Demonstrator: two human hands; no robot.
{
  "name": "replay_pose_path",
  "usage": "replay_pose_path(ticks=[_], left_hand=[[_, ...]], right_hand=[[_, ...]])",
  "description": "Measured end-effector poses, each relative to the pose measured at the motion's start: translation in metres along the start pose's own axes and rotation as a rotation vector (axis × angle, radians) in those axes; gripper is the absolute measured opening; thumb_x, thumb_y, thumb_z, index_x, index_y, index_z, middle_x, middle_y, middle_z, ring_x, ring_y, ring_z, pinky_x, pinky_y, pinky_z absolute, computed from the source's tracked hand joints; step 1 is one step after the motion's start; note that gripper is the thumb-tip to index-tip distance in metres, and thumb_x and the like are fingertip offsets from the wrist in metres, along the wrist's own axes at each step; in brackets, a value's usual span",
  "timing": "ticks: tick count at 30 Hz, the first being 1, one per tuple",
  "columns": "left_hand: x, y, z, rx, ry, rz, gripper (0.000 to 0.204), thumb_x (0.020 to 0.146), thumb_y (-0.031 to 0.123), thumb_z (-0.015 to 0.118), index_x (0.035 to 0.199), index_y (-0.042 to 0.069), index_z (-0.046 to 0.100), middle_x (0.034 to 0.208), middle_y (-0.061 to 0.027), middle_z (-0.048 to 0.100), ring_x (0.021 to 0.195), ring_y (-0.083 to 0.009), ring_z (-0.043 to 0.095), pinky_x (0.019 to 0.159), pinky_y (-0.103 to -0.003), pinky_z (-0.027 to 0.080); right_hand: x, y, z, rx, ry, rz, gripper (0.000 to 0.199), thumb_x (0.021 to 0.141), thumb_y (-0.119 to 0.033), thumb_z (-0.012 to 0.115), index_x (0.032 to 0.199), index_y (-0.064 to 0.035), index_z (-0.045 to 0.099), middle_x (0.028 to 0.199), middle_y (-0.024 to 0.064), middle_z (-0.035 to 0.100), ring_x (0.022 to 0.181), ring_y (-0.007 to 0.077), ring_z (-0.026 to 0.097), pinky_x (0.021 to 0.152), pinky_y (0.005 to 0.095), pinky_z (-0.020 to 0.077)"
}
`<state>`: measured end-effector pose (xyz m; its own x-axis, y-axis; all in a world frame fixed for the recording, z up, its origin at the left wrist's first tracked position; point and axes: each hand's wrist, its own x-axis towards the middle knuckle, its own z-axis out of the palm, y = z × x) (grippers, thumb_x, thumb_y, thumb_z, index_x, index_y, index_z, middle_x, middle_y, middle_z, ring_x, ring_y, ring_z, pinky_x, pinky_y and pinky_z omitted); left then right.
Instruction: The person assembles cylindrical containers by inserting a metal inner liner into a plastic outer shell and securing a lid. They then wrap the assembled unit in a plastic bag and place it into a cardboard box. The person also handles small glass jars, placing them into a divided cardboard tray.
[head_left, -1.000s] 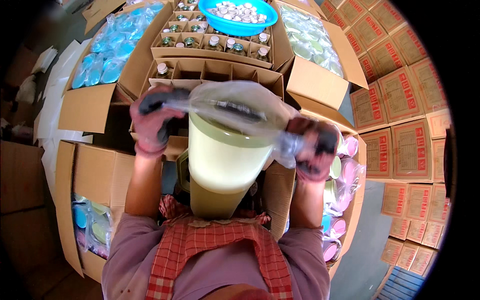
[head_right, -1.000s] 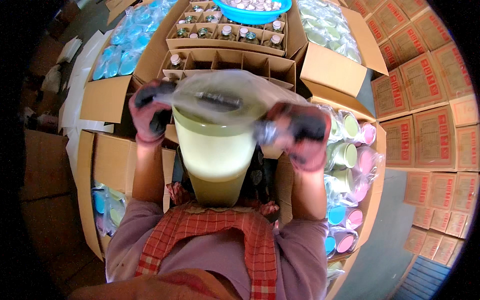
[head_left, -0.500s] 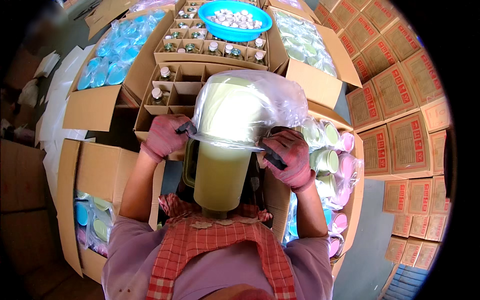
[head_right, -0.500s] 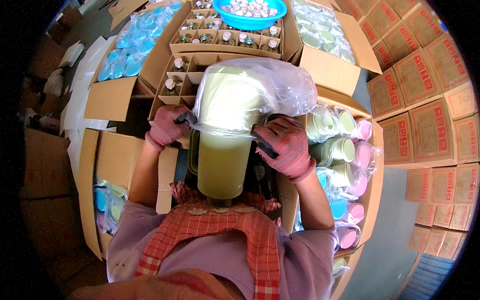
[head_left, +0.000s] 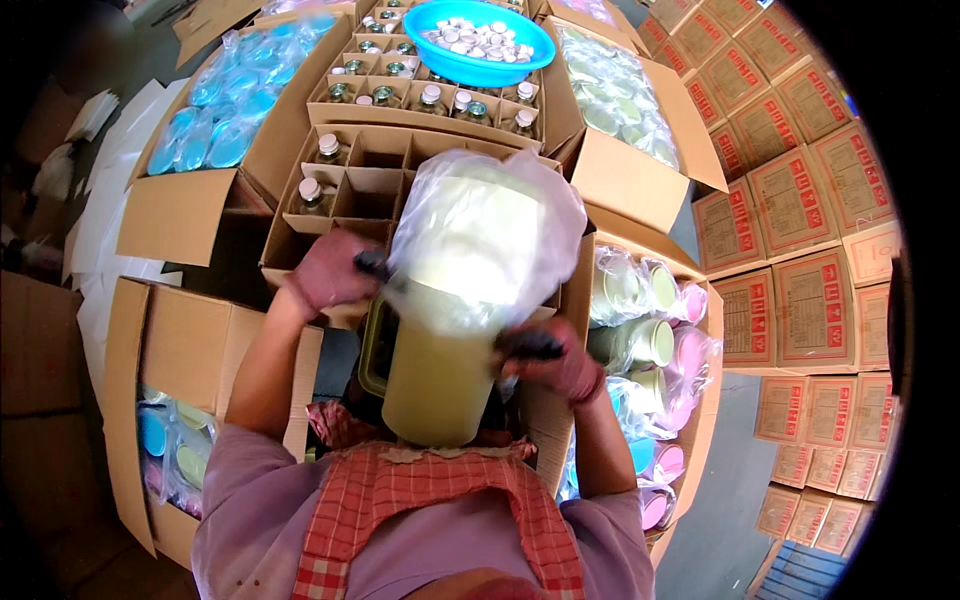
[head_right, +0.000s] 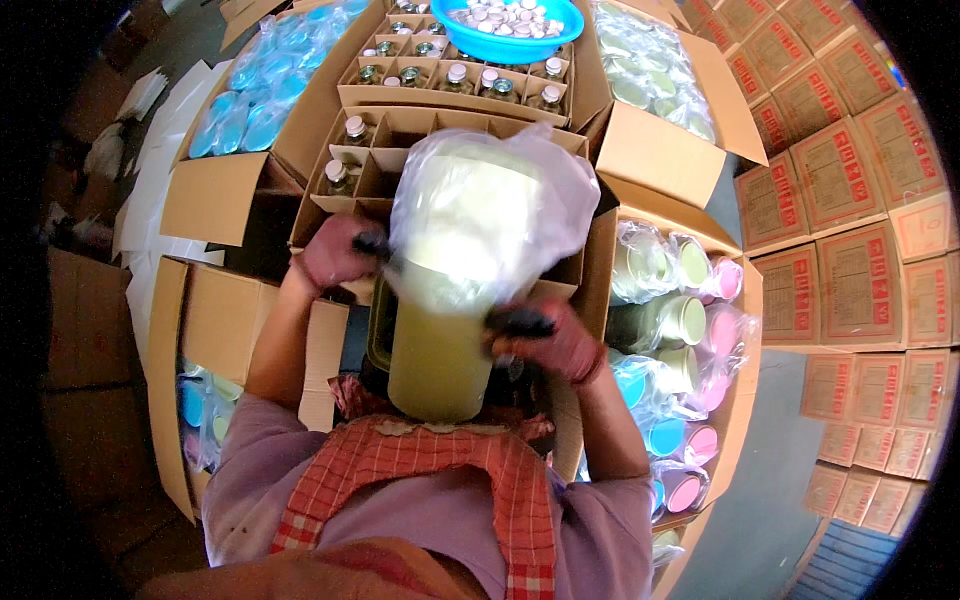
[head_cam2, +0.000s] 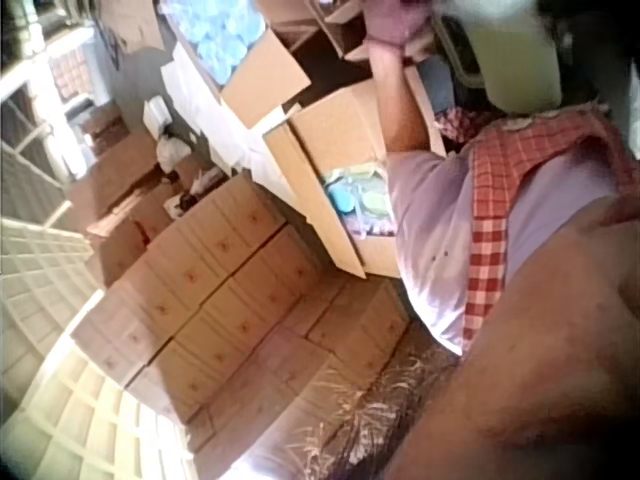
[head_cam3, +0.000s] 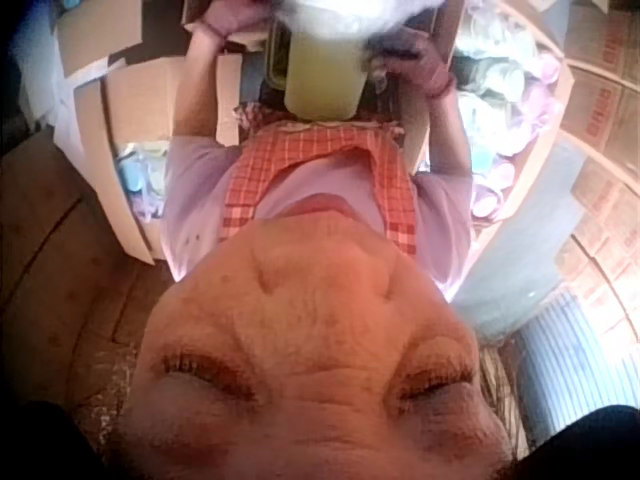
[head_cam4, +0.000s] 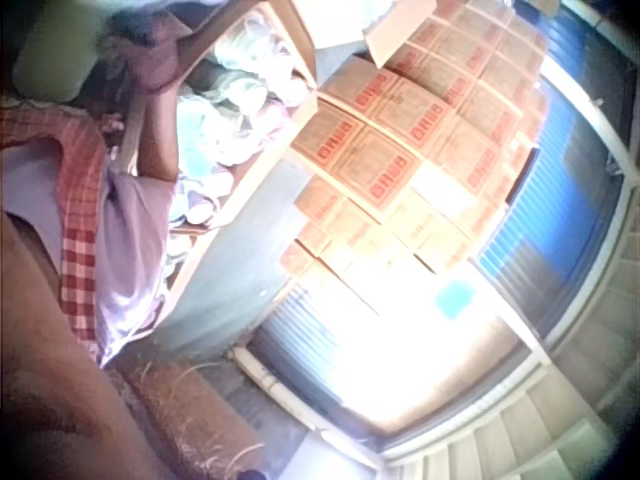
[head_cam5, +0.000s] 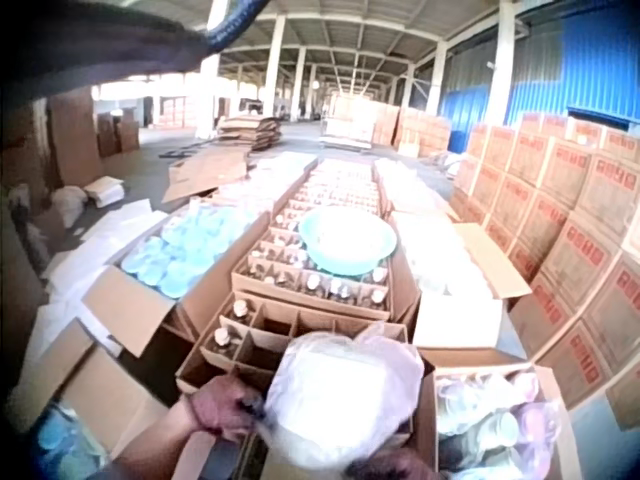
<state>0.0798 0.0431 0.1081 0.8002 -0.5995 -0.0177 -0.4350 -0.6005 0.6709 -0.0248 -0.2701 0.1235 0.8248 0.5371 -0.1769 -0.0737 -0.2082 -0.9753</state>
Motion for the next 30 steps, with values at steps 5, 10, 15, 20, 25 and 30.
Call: replay_pose_path(ticks=[5, 10, 15, 20, 25, 30], left_hand=[[-0.076, -0.016, 0.053, 0.068, -0.622, -0.129, 0.046, 0.056, 0.023, 0.075, 0.098, 0.008, 0.065, 0.085, -0.014, 0.066, 0.075, -0.0258, 0.063, 0.07, -0.037, 0.051], [-0.141, -0.012, 0.125, -0.13, -0.453, 0.119, 0.061, 0.061, 0.024, 0.071, 0.118, 0.009, 0.055, 0.116, -0.0142, 0.057, 0.107, -0.0289, 0.052, 0.093, -0.035, 0.04], [-0.142, 0.018, 0.115, -0.083, -0.608, 0.013, 0.06, 0.068, 0.02, 0.068, 0.124, 0.009, 0.049, 0.121, -0.0119, 0.053, 0.114, -0.0255, 0.047, 0.1, -0.037, 0.034], [-0.128, 0.053, 0.035, -0.447, -0.59, -0.662, 0.06, 0.06, 0.011, 0.072, 0.117, 0.009, 0.054, 0.104, -0.0063, 0.062, 0.099, -0.0191, 0.057, 0.088, -0.034, 0.044], [-0.121, -0.001, 0.006, -1.327, -0.011, -0.025, 0.043, 0.045, 0.012, 0.071, 0.084, -0.006, 0.063, 0.078, -0.0146, 0.064, 0.072, -0.0225, 0.062, 0.057, -0.031, 0.051], [-0.051, -0.015, -0.041, -1.75, 0.411, 0.206, 0.025, 0.075, 0.023, 0.053, 0.092, 0.006, 0.056, 0.083, -0.0086, 0.057, 0.069, -0.0196, 0.053, 0.063, -0.031, 0.045]], right_hand=[[-0.021, 0.014, 0.041, -0.261, -0.364, -0.227, 0.041, 0.071, -0.016, 0.073, 0.107, -0.0024, 0.06, 0.092, 0.0091, 0.065, 0.083, 0.0172, 0.062, 0.078, 0.0283, 0.0471], [0.005, -0.072, 0.037, -0.69, -0.048, -0.272, 0.033, 0.069, -0.018, 0.067, 0.1, -0.0079, 0.06, 0.09, 0.0109, 0.062, 0.093, 0.0257, 0.058, 0.083, 0.0361, 0.0443], [0.088, -0.039, 0.099, -1.218, -0.222, -0.55, 0.028, 0.069, -0.021, 0.064, 0.094, -0.0105, 0.059, 0.083, 0.0087, 0.06, 0.088, 0.0267, 0.059, 0.085, 0.0395, 0.0424], [0.072, -0.056, 0.094, -1.143, -0.358, -0.356, 0.03, 0.07, -0.018, 0.064, 0.097, -0.0077, 0.059, 0.09, 0.0123, 0.061, 0.089, 0.029, 0.059, 0.088, 0.0425, 0.0411], [0.068, -0.087, 0.05, -0.548, 0.184, -0.76, 0.031, 0.074, -0.01, 0.063, 0.103, -0.0032, 0.06, 0.099, 0.0118, 0.062, 0.093, 0.0264, 0.059, 0.085, 0.0356, 0.0444], [0.079, -0.117, -0.025, -0.003, 0.586, -0.732, 0.027, 0.079, -0.001, 0.059, 0.106, 0.0047, 0.057, 0.1, 0.0124, 0.063, 0.094, 0.0184, 0.059, 0.085, 0.0274, 0.045]])
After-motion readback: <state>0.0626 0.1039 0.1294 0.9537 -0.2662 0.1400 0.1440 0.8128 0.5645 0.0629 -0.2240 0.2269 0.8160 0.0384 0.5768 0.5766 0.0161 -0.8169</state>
